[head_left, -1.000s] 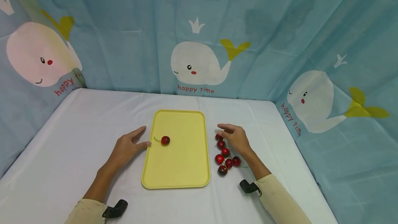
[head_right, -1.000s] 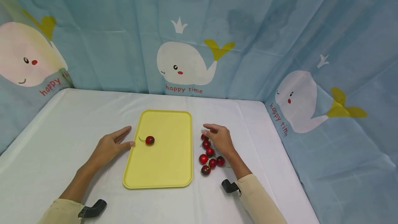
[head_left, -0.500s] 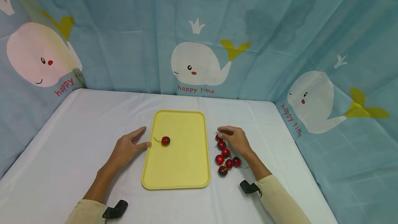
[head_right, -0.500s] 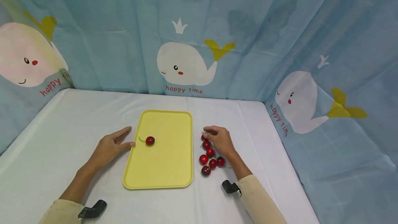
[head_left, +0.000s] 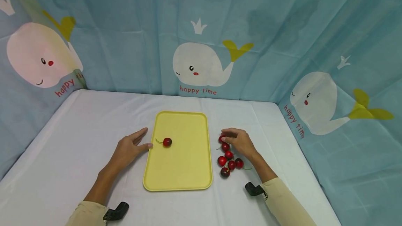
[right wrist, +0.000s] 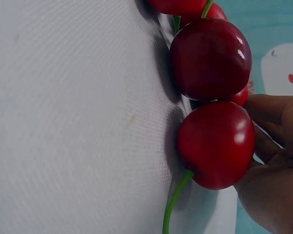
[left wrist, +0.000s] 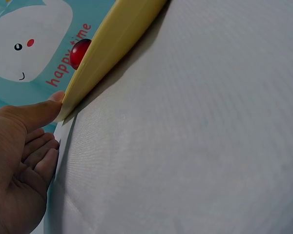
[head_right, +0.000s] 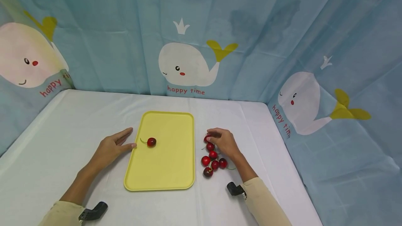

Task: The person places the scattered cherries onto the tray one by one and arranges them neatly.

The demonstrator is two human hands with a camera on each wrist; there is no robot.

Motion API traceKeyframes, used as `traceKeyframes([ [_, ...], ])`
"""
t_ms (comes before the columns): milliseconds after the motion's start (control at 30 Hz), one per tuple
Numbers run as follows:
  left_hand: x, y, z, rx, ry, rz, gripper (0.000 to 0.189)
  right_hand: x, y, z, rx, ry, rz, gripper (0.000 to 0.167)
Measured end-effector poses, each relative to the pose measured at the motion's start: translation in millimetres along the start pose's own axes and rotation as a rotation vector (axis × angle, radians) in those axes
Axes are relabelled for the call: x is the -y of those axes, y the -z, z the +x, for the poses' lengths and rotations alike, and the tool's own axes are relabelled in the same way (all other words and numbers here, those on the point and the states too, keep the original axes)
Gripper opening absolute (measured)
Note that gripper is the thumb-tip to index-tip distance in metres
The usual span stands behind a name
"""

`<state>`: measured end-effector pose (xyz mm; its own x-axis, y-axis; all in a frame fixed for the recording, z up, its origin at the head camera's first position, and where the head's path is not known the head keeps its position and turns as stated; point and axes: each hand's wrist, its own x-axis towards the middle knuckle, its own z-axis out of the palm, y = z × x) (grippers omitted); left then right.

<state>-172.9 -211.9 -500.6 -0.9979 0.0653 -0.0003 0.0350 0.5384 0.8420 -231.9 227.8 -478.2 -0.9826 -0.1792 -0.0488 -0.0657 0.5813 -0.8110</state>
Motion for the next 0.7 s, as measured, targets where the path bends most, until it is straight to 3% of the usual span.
traceKeyframes([
  [700,-0.3,-1.4,0.4,-0.011,-0.001,0.01,0.084,-3,10,-2.3,0.076,0.004,-0.077,0.035],
])
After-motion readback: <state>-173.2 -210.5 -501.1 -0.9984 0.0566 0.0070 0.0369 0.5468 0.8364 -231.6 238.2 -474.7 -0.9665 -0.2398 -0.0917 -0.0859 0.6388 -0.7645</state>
